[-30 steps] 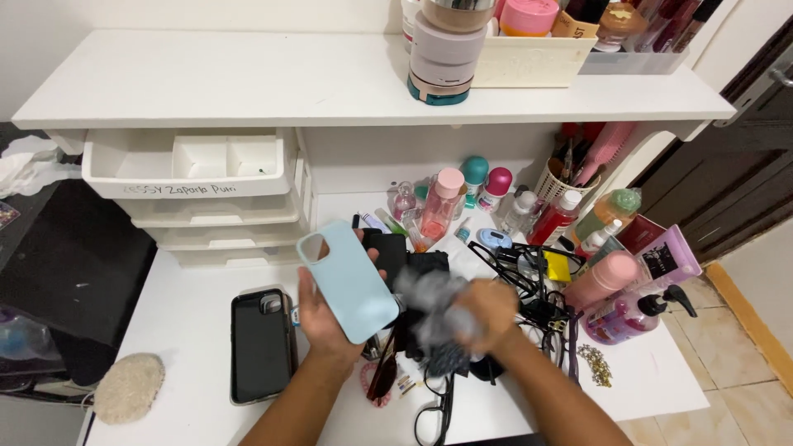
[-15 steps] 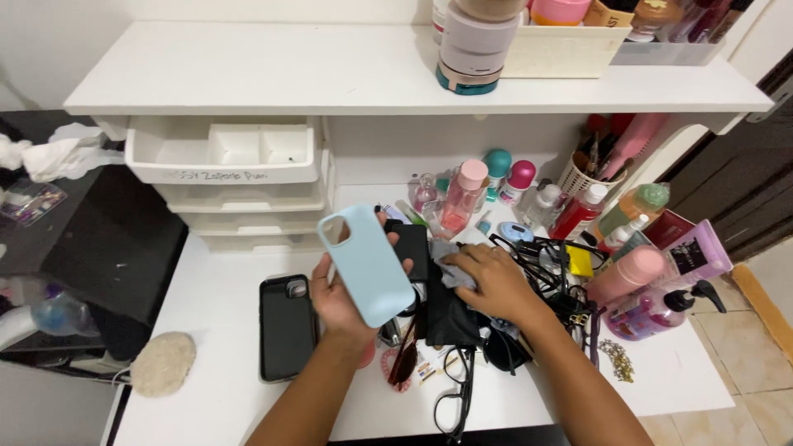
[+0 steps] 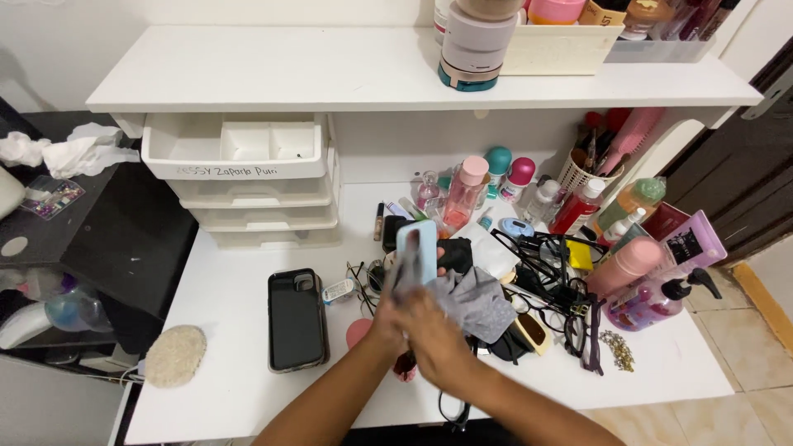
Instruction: Cleaning several different phone cases with a cloth on a vanity desk.
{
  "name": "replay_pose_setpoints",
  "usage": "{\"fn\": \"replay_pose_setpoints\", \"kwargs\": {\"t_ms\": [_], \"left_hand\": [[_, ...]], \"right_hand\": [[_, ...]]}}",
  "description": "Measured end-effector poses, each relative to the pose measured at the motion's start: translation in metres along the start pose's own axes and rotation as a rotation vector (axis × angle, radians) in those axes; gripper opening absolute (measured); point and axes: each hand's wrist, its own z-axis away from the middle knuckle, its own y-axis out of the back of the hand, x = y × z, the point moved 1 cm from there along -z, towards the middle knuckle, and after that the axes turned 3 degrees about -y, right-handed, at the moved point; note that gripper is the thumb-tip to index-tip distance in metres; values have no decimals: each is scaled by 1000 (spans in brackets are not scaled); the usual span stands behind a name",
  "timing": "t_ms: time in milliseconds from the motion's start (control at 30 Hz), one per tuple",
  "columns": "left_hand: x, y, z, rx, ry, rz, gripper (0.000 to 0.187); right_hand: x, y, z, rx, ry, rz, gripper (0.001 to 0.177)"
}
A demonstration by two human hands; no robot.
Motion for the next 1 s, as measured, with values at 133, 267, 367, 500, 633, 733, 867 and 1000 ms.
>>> {"fn": "replay_pose_setpoints", "kwargs": {"t_ms": [133,267,367,500,633,733,867,1000], "left_hand": [[21,-13,-20,103,75,560,76],[6,-14,-11,-72,89,488,76],[16,-26,-11,55,136,50,83],[48,-46,-8,181,92,-363,70],[51,-38,9,261,116,-497,42],[68,-55,19,227,89,-413,38],[75,-67,31,207,77,-479,37],[90,-87,36,231,98,-633,37]], "right_hand": [[-5,3,6,-148,104,52,48],[-5,28,-31,-106,203,85,44],[12,54,-37,94,107,39,44],[43,94,-27,513,-388,-346,39],[40,119,-23,620,-398,-349,27],[29,119,-15,689,-464,-541,26],[16,113,-11,526,-403,-475,21],[-2,109,-20,185,-231,-296,27]]}}
